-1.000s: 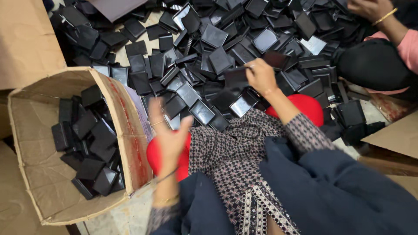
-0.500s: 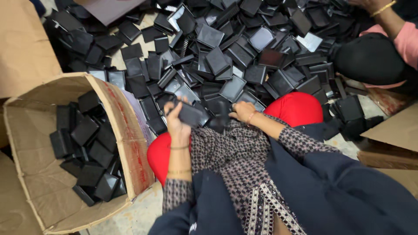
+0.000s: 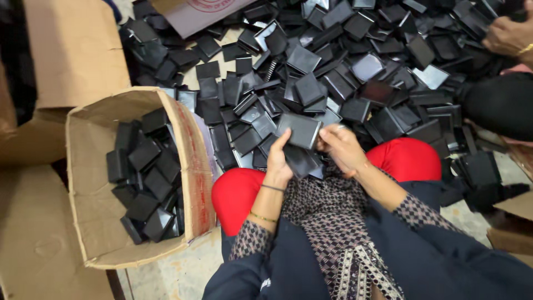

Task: The person sits on the floor and repeatedly picks up small black plastic components from a large pile, inspects them, and places them into a cardboard box. The task involves continuous sorting and handling of identical parts.

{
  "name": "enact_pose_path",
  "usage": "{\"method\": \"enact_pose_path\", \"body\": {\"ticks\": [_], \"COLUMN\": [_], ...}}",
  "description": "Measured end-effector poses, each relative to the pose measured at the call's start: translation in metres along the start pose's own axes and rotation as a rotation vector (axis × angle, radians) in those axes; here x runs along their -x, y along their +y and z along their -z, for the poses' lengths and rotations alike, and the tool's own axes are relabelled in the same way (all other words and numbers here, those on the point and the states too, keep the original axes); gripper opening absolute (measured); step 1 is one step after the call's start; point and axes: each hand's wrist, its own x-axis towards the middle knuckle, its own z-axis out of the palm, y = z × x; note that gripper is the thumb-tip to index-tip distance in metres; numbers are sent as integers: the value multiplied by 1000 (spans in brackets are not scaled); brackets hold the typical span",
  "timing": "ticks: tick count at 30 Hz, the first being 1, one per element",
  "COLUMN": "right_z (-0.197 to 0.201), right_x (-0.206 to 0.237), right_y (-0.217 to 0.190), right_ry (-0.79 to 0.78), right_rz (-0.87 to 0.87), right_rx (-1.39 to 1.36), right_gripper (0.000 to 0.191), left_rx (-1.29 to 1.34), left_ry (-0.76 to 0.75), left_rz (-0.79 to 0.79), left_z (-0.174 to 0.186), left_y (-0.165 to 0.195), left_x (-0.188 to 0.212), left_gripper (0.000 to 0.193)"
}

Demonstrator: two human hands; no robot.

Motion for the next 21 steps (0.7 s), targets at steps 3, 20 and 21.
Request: {"method": "enact_pose_path", "body": {"ticks": [3, 20, 21], "right_z": [-19, -38, -39], "right_x": [15, 32, 35], "right_y": [-25, 20, 15], "right_ry": [67, -116, -120], "right_rz": [755, 452, 504], "right_rx": [942, 872, 988], "right_gripper": [62, 49, 50], "left_rx": [-345, -304, -243], "left_ry": [-55, 259, 257], "left_rz": [-307, -464, -460], "left_z": [-1, 13, 13], "left_y": [6, 3, 1], "left_x": [1, -11, -14], "left_gripper": [39, 86, 88]}}
